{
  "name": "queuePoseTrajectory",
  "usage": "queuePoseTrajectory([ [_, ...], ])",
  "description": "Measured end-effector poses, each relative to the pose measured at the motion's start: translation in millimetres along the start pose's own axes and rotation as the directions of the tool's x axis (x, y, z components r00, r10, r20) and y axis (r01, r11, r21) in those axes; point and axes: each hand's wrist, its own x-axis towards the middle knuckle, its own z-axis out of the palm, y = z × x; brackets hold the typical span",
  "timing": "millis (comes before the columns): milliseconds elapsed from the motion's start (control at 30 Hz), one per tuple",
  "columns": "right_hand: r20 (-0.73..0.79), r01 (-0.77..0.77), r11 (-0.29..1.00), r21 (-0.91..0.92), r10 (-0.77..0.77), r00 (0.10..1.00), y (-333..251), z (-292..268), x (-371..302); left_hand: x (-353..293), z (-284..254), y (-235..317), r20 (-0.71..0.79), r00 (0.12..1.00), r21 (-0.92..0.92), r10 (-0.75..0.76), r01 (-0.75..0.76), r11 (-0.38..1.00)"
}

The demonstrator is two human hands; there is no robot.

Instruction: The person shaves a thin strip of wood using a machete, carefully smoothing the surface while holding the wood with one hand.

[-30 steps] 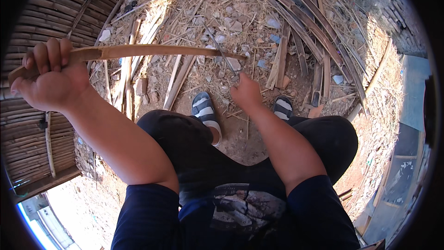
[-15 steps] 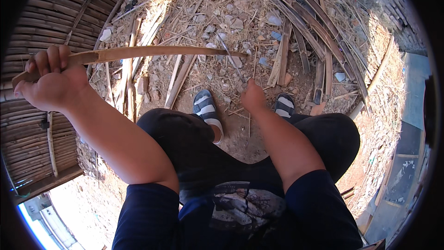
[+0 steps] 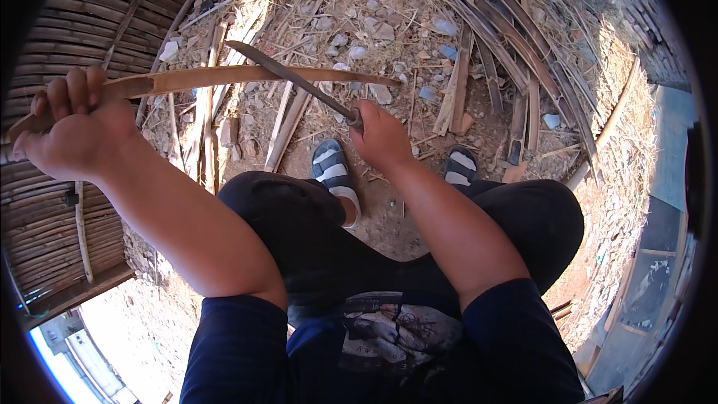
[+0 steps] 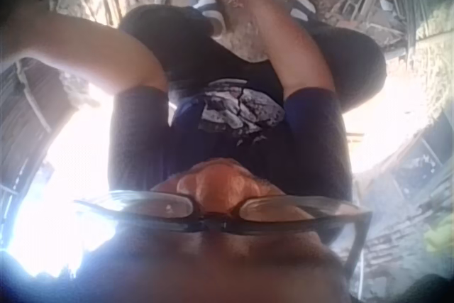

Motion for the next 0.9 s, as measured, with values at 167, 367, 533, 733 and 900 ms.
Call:
queuePoseTrajectory([
  [167, 0.042, -0.537, 0.811, -0.234, 0.56, 0.827, 98.3, 17.1, -39.2, -0.6, 4.3, -6.5, -0.114, 0.993, 0.059, 0.017, -0.01, 0.998],
  [367, 0.063, -0.405, 0.902, -0.146, 0.417, 0.907, 41.9, -3.4, -7.6, 1.4, 4.2, -6.2, -0.018, 0.999, 0.047, 0.043, -0.042, 0.998],
  [533, -0.011, -0.065, 0.998, 0.011, 0.065, 0.998, -25.8, -5.7, 13.9, 2.6, 2.1, -3.2, 0.004, 1.0, 0.005, 0.027, -0.027, 1.0],
  [733, 0.046, -0.341, 0.93, -0.138, 0.349, 0.936, 42.5, 16.9, -21.7, -11.7, 21.6, -1.0, -0.164, 0.985, 0.093, 0.048, -0.033, 0.995],
  [900, 0.066, -0.536, 0.813, -0.228, 0.562, 0.824, 100.0, 10.3, -36.6, -2.2, 11.6, -5.2, -0.164, 0.986, 0.088, 0.037, -0.022, 0.996],
])
